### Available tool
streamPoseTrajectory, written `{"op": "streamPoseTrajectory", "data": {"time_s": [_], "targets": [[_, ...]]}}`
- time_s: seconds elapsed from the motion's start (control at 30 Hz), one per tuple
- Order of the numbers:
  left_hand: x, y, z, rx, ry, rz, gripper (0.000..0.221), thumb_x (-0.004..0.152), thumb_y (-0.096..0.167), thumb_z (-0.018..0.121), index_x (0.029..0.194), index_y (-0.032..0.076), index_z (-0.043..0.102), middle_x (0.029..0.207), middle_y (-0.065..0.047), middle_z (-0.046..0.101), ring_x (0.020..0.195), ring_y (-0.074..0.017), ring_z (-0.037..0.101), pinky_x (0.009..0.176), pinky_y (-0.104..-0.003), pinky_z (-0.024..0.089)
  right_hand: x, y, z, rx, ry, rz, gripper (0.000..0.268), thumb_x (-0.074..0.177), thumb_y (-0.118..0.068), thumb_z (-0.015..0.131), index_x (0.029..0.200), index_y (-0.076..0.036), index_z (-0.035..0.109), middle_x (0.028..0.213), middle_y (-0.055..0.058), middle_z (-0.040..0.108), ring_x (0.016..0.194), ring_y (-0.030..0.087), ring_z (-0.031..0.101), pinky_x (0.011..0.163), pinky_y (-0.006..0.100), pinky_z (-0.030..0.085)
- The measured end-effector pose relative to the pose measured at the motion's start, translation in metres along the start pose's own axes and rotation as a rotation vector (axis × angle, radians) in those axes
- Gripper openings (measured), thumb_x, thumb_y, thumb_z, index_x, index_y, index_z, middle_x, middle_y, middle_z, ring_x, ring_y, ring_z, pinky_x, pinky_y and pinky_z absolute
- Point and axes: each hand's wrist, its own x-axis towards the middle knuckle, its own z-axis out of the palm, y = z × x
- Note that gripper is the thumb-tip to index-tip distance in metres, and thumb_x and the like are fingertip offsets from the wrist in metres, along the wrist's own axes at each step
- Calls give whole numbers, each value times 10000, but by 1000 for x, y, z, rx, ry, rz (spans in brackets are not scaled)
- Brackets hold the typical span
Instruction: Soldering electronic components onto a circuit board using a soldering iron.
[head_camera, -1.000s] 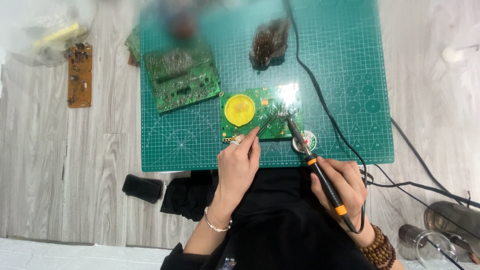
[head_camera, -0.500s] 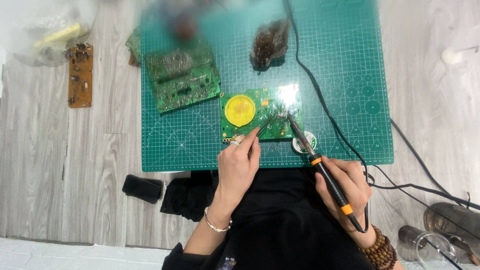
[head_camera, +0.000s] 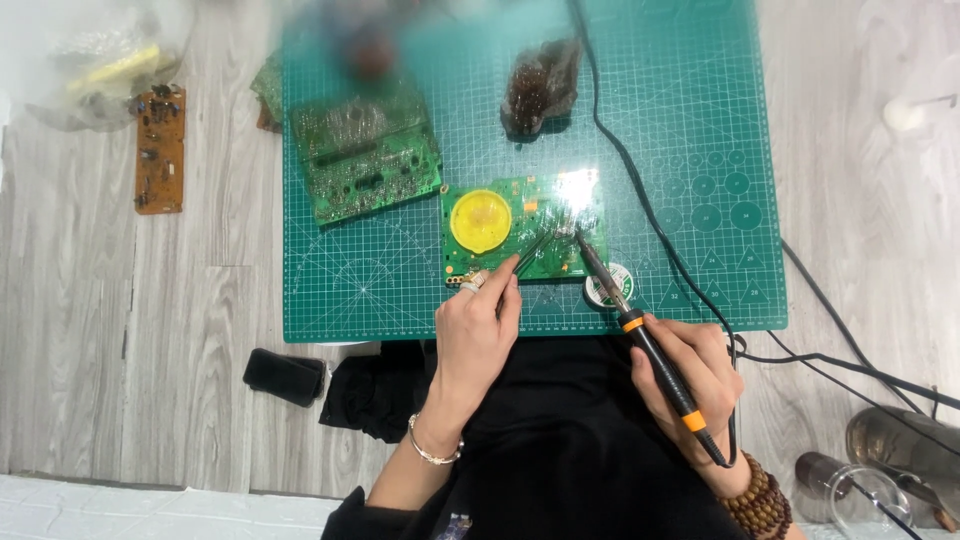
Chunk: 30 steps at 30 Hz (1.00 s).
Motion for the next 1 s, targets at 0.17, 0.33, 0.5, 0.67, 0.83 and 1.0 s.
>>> {"op": "streamPoseTrajectory", "data": {"time_s": [0.17,0.33,0.5,0.67,0.83,1.0], "targets": [[0,0,0,-5,4,6,218,845,5,653,1049,-3,729,710,-69,701,401,-125,489,373,-270,391,0,0,0,-2,-12,7,327,764,-30,745,1056,107,685,975,183,676,758,198,586,685,279,487],[0,0,1,-11,10,-4,218,839,5,659,1044,-5,732,689,-77,711,396,-120,499,363,-262,395,-1,-1,-2,0,-16,15,330,764,-33,745,1057,105,684,974,184,678,786,207,593,724,291,490],[-1,0,1,1,8,16,209,844,10,656,1040,-8,728,707,-79,706,406,-136,508,376,-276,402,0,-2,-2,-6,-23,9,311,773,-34,741,1045,102,682,984,183,680,804,216,599,742,303,493],[-1,-1,0,-15,4,-1,212,843,12,654,1039,-11,730,674,-78,687,399,-129,490,370,-271,394,-1,-3,-3,-11,-18,20,322,770,-30,743,1058,102,683,969,179,679,809,215,599,741,300,498],[-2,-1,0,-1,5,8,204,848,11,656,1037,-4,731,646,-75,684,377,-123,472,351,-271,375,1,-8,-4,-16,-27,18,312,778,-18,736,1058,105,676,976,179,676,823,227,598,764,314,505],[-2,1,-1,6,-3,7,217,845,31,653,1046,10,733,595,-68,650,380,-151,485,369,-296,390,0,-7,0,-14,-4,12,303,778,-57,732,1035,98,688,959,176,684,768,200,581,703,281,487]]}}
